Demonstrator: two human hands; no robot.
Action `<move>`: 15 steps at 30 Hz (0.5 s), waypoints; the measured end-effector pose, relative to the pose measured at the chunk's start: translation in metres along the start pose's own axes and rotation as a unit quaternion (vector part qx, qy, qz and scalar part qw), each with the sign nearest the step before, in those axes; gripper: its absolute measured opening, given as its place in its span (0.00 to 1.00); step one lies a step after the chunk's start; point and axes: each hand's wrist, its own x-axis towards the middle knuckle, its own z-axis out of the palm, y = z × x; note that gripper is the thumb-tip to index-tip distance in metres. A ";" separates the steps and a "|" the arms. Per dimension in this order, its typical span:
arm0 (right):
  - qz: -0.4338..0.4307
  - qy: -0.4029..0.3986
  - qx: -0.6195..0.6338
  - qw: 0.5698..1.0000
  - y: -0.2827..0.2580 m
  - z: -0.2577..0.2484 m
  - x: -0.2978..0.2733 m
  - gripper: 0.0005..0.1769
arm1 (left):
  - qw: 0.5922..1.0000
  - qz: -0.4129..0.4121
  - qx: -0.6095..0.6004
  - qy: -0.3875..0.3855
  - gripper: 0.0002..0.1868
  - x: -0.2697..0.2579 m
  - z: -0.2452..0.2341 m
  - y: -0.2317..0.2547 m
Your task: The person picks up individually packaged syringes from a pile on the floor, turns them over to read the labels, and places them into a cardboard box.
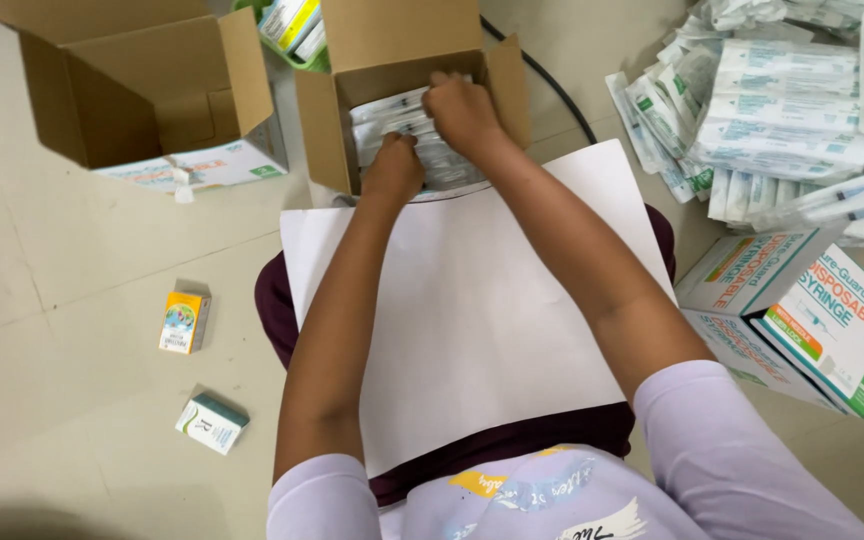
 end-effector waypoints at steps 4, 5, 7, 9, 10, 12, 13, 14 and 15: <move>0.028 -0.015 -0.006 0.999 -0.002 0.004 -0.004 0.05 | 0.998 -0.015 0.015 -0.063 0.24 0.013 -0.004 0.007; 0.020 0.002 0.010 1.000 -0.004 -0.001 -0.007 0.05 | 0.997 -0.027 0.020 -0.066 0.24 0.014 -0.004 0.007; 0.022 0.021 0.022 0.999 -0.016 -0.033 -0.017 0.06 | 0.996 -0.031 0.027 -0.075 0.25 0.016 -0.008 0.008; -0.019 0.047 0.105 0.993 -0.033 -0.086 -0.032 0.14 | 0.996 -0.037 0.056 -0.067 0.25 0.016 -0.014 0.012; -0.009 0.048 0.101 0.994 -0.033 -0.109 -0.046 0.14 | 0.995 -0.028 0.056 -0.073 0.25 0.014 -0.015 0.013; -0.042 0.074 0.174 0.981 -0.034 -0.154 -0.073 0.14 | 0.992 -0.042 0.099 -0.070 0.25 0.012 -0.018 0.017; -0.034 0.077 0.169 0.982 -0.024 -0.177 -0.092 0.14 | 0.992 -0.033 0.099 -0.075 0.25 0.012 -0.018 0.020; -0.026 0.054 0.202 0.978 -0.017 -0.199 -0.110 0.12 | 0.991 -0.036 0.111 -0.068 0.25 0.011 -0.019 0.022; -0.018 0.031 0.234 0.972 -0.010 -0.221 -0.128 0.11 | 0.990 -0.038 0.123 -0.062 0.25 0.011 -0.020 0.023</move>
